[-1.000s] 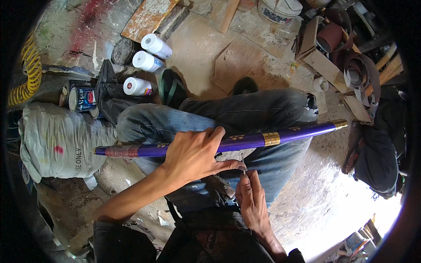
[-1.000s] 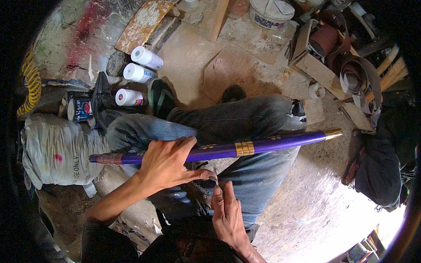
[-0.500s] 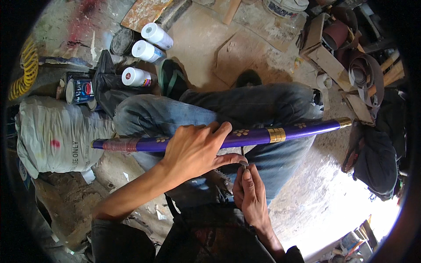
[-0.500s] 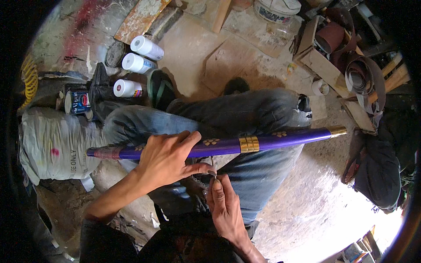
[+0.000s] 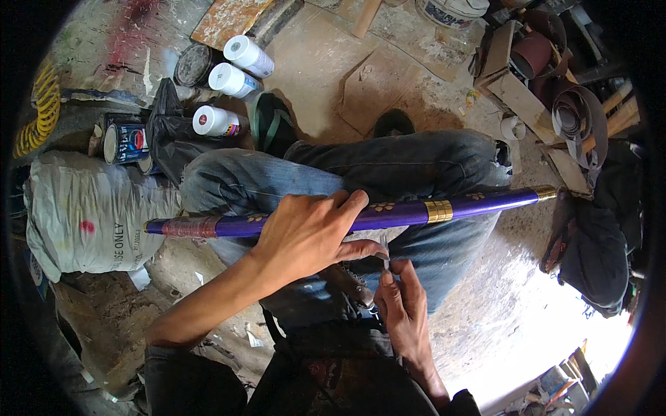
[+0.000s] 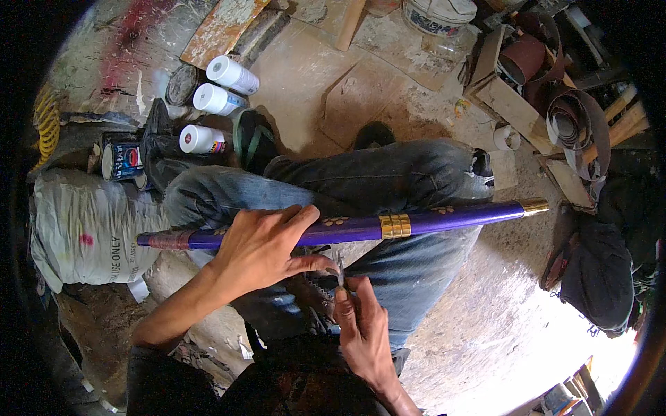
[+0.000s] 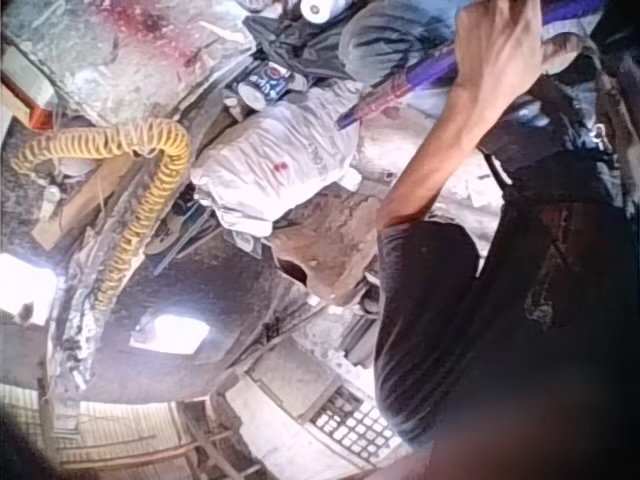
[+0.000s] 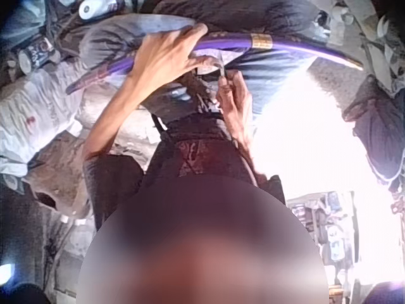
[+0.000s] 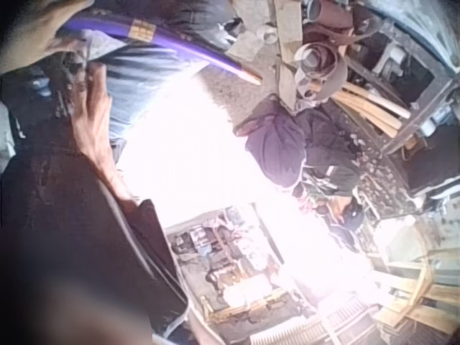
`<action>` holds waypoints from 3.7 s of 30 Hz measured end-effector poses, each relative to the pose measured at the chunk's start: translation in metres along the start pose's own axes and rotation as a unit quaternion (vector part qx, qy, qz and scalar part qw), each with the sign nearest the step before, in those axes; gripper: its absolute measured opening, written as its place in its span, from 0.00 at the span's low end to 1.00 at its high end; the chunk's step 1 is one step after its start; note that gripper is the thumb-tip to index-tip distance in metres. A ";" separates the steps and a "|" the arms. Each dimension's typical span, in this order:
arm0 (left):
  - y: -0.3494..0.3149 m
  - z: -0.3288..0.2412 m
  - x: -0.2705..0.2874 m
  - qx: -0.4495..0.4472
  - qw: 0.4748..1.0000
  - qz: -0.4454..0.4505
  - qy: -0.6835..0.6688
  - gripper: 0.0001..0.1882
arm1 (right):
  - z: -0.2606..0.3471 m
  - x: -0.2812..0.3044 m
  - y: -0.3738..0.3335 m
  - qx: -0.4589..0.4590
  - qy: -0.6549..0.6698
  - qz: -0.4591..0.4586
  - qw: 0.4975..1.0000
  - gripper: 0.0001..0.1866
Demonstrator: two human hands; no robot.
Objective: The person sits on the floor and decorates a long purple pole with gold floral stickers. They peel stickers from a roll, place them on the pole, and smooth them down. The person also uses a small tool to adjust or press the stickers.
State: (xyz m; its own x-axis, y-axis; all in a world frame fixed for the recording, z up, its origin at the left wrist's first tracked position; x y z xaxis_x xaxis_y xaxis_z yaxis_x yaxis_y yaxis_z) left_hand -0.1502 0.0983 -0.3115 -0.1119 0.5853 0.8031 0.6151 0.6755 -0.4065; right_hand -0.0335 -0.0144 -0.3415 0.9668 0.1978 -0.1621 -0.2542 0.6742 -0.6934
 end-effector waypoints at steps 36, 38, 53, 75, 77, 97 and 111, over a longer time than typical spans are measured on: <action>0.004 0.003 -0.030 -0.006 0.999 -0.037 0.027 0.25 | -0.002 0.010 0.014 0.066 -0.186 -0.086 0.976 0.05; 0.004 0.002 -0.030 -0.006 0.999 -0.038 0.027 0.25 | -0.004 0.012 0.014 0.061 -0.169 -0.090 0.980 0.05; 0.006 -0.003 -0.036 -0.016 0.998 -0.036 0.047 0.24 | -0.001 0.012 0.016 0.070 -0.177 -0.079 0.978 0.04; 0.002 -0.009 -0.020 -0.064 0.992 -0.077 0.073 0.20 | 0.004 0.010 0.016 0.091 -0.152 -0.079 0.981 0.04; 0.000 -0.009 -0.019 -0.063 0.993 -0.072 0.074 0.20 | 0.004 0.009 0.015 0.080 -0.146 -0.075 0.983 0.04; -0.007 -0.008 -0.009 -0.072 0.988 -0.062 0.119 0.19 | 0.019 -0.001 0.010 0.099 -0.138 -0.077 0.982 0.03; -0.005 -0.008 -0.003 -0.069 0.988 -0.069 0.120 0.19 | 0.023 0.001 0.011 0.077 -0.136 -0.077 0.985 0.09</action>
State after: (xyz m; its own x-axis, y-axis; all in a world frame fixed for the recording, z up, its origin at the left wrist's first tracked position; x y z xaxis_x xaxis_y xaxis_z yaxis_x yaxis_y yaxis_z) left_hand -0.1465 0.0898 -0.3080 -0.0246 0.3572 0.9337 0.7100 0.6638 -0.2352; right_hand -0.0362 0.0100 -0.3330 0.9564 0.2539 0.1442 -0.1270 0.8065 -0.5775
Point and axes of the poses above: each hand's wrist, its own y-axis towards the middle knuckle, its own x-axis out of the back of the hand, z = x × y, the point moved 9 cm from there along y, towards the middle knuckle, and after that the axes turned 11 degrees about z, right-handed, at the moved point
